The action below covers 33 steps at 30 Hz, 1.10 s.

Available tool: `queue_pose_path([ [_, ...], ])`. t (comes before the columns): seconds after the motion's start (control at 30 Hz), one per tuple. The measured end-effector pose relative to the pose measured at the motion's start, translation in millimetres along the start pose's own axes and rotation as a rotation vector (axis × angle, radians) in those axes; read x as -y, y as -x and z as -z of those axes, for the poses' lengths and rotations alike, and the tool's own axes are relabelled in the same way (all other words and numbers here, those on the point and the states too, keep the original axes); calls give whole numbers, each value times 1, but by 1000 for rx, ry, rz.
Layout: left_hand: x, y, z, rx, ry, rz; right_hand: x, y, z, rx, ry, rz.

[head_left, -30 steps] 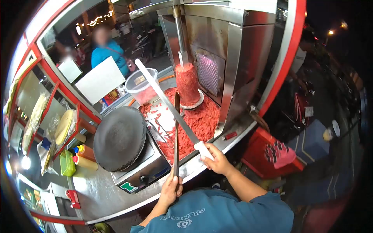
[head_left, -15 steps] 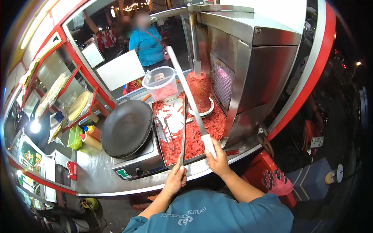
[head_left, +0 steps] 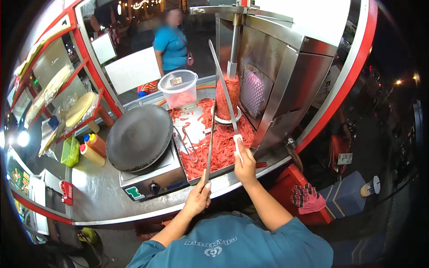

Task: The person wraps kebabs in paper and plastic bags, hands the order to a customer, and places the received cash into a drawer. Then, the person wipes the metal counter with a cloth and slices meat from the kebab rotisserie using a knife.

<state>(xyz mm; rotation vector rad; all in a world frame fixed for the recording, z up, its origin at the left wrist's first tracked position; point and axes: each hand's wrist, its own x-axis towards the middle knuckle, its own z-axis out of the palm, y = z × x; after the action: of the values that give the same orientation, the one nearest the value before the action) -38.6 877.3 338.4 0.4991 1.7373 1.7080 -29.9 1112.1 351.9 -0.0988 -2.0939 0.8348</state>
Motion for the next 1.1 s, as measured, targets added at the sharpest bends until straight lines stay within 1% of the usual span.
queue_pose_path([
  [0.1,-1,-1,-10,-13,25,0,-17,17,4,42,0,16],
  [0.13,-2,-4,-12,-20,33,-6,-22,34,12,10,-13,126],
  [0.17,1,-6,-14,-13,61,-6,-26,64,27,118,-14,7],
  [0.2,1,-8,-17,-20,60,-4,-39,89,36,134,-64,36],
  [0.27,-2,-7,-26,-36,56,9,-43,107,50,154,-79,25],
  [0.37,-7,-9,-40,-51,23,-22,-34,52,39,144,-60,50],
  [0.4,-7,-9,-44,-57,18,-28,-28,27,31,143,-98,53],
  [0.43,5,-16,-48,-86,78,8,-24,12,28,190,-85,-9],
  [0.47,9,-20,-51,-96,37,-31,-24,6,30,240,-69,-76],
  [0.5,1,-22,-55,-97,48,-25,-29,11,33,196,-75,-13],
  [0.53,-6,-22,-57,-93,44,-20,-32,22,41,151,-47,76],
  [0.6,-14,-24,-59,-72,69,-20,-62,85,64,224,75,45],
  [0.67,-10,-32,-59,-78,63,-30,-57,118,81,208,17,10],
  [0.73,-11,-34,-64,-82,45,-56,-62,108,76,200,-1,25],
  [0.87,-12,-37,-72,-118,9,-38,-33,12,41,207,-20,50],
  [0.97,-19,-43,-71,-97,84,-54,-41,42,55,226,88,31],
  [1.03,-21,-47,-68,-70,134,-57,-67,104,73,212,106,62],
  [1.07,-23,-50,-67,-77,130,-66,-72,129,83,217,64,41],
  [1.1,-23,-50,-67,-85,126,-66,-68,132,89,256,74,-2],
])
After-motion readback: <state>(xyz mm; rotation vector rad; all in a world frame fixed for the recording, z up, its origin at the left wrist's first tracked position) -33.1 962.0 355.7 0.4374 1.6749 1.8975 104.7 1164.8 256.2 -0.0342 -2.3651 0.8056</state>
